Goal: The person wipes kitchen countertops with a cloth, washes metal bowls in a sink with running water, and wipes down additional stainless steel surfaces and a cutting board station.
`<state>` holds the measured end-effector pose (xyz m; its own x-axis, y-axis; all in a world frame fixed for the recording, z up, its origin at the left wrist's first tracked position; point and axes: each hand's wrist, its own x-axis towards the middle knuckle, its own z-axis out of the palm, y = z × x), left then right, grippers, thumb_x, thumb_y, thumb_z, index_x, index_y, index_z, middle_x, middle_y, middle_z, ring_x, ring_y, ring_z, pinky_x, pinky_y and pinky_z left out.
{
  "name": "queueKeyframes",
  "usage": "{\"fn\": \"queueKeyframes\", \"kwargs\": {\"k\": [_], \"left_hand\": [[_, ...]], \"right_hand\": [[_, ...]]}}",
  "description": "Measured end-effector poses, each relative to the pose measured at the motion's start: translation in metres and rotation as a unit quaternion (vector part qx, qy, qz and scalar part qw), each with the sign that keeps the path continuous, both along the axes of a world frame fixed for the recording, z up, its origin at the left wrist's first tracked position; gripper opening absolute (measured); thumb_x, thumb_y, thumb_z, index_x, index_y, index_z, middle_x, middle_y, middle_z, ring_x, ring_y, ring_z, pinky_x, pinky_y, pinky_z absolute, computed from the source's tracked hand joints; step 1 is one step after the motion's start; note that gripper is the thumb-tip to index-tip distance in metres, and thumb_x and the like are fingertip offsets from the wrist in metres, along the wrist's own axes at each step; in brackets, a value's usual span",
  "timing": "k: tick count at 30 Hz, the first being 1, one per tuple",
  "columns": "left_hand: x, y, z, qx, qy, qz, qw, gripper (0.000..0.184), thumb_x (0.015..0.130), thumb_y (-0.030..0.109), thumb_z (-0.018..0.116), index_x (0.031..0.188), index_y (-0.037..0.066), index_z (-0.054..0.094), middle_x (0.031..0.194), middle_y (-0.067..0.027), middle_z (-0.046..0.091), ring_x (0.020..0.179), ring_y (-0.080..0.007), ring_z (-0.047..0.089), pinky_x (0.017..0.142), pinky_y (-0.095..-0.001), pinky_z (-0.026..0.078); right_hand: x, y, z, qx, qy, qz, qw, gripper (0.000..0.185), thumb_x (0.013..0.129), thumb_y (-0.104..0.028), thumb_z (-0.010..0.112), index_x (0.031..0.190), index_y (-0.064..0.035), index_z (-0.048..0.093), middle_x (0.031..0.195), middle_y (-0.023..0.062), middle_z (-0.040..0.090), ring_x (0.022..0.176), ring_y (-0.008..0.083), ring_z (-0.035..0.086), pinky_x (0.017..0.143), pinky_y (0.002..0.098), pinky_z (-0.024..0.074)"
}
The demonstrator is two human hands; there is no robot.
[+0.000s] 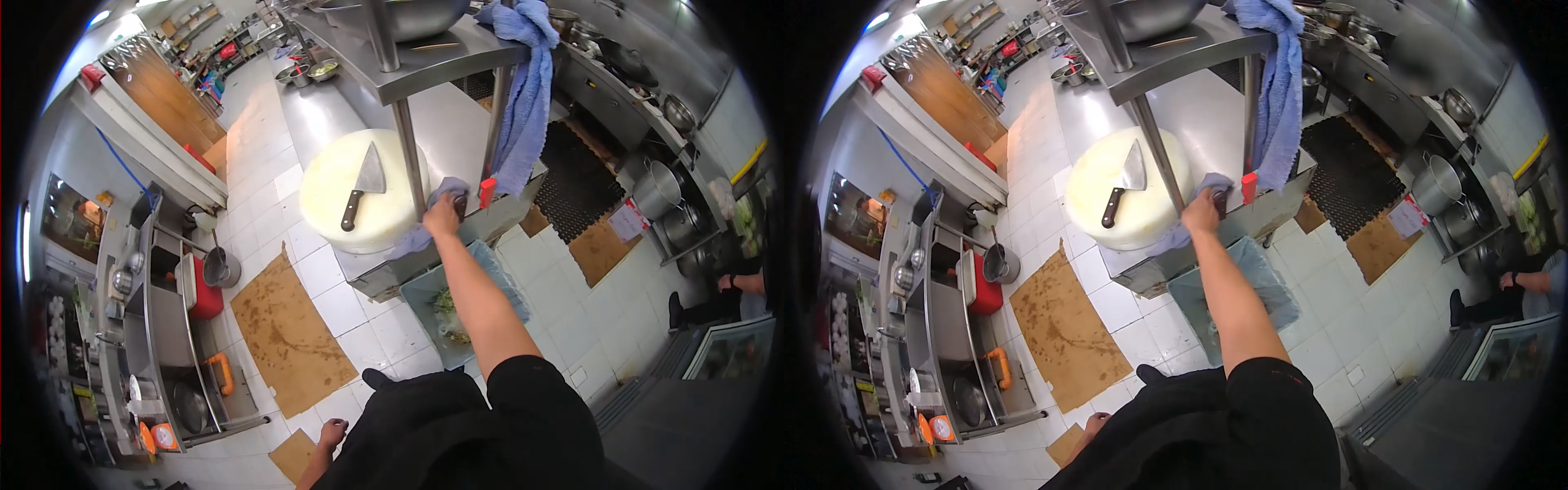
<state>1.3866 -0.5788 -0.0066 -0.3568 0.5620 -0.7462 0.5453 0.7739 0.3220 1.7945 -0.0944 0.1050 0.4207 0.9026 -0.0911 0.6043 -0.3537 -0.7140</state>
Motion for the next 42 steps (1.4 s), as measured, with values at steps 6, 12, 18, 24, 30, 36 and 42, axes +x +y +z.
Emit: {"fn": "queueKeyframes", "kwargs": {"k": [6,12,18,24,30,36,42], "left_hand": [[-0.006,-0.014,-0.040,0.046,-0.057,0.012,0.997,0.036,0.087,0.028,0.068,0.110,0.000,0.066,0.095,-0.0135,0.071,0.082,-0.0191,0.068,0.073,-0.0313,0.054],[-0.038,-0.043,-0.081,0.097,-0.108,-0.104,0.984,0.044,0.083,0.038,0.070,0.110,0.003,0.069,0.102,-0.0165,0.071,0.092,-0.0259,0.069,0.083,-0.0352,0.053],[-0.031,-0.004,-0.034,-0.019,0.007,-0.096,0.995,0.041,0.083,0.035,0.070,0.108,0.002,0.069,0.097,-0.0156,0.072,0.086,-0.0247,0.069,0.079,-0.0354,0.054],[-0.002,0.019,-0.011,0.029,-0.024,-0.022,0.999,0.032,0.085,0.026,0.069,0.105,0.001,0.068,0.088,-0.0117,0.071,0.072,-0.0194,0.067,0.067,-0.0330,0.054],[-0.001,0.016,-0.024,0.020,-0.032,-0.063,0.997,0.035,0.084,0.031,0.070,0.105,0.002,0.070,0.097,-0.0163,0.072,0.092,-0.0251,0.068,0.082,-0.0353,0.053],[-0.002,-0.005,-0.029,0.022,-0.008,-0.042,0.999,0.038,0.083,0.033,0.070,0.105,0.002,0.070,0.099,-0.0188,0.071,0.095,-0.0281,0.068,0.085,-0.0372,0.053],[-0.017,-0.034,-0.061,0.005,-0.011,-0.101,0.995,0.041,0.081,0.037,0.071,0.103,0.003,0.071,0.101,-0.0204,0.071,0.097,-0.0304,0.068,0.086,-0.0370,0.052]], "right_hand": [[0.023,0.037,-0.025,-0.115,-0.142,0.194,0.964,0.070,0.084,-0.015,0.059,0.148,-0.0083,0.030,0.156,0.0201,0.020,0.127,0.0410,0.049,0.103,0.0454,0.0453],[0.043,0.014,-0.008,-0.115,-0.281,0.345,0.888,0.041,0.082,-0.013,0.057,0.123,-0.0112,0.061,0.130,0.0172,0.056,0.112,0.0366,0.061,0.092,0.0469,0.0507],[0.069,-0.038,0.051,-0.181,-0.306,0.478,0.803,0.031,0.075,-0.007,0.053,0.098,-0.0105,0.074,0.097,0.0158,0.071,0.095,0.0322,0.068,0.080,0.0434,0.0533],[0.053,-0.091,0.164,0.305,0.101,0.143,0.936,0.024,0.078,-0.011,0.058,0.098,-0.0100,0.072,0.106,0.0164,0.067,0.090,0.0344,0.066,0.081,0.0421,0.0520],[-0.024,-0.047,0.182,0.568,-0.120,0.079,0.811,0.031,0.073,-0.001,0.064,0.102,-0.0131,0.066,0.128,0.0203,0.055,0.102,0.0409,0.059,0.085,0.0432,0.0507],[-0.038,-0.050,0.006,0.413,-0.144,0.050,0.898,0.031,0.074,0.002,0.063,0.102,-0.0130,0.064,0.131,0.0240,0.052,0.107,0.0433,0.057,0.089,0.0471,0.0497],[-0.013,-0.060,0.071,0.413,-0.033,0.119,0.902,0.031,0.072,0.000,0.063,0.101,-0.0135,0.066,0.105,0.0112,0.064,0.096,0.0354,0.062,0.079,0.0444,0.0513]]}}
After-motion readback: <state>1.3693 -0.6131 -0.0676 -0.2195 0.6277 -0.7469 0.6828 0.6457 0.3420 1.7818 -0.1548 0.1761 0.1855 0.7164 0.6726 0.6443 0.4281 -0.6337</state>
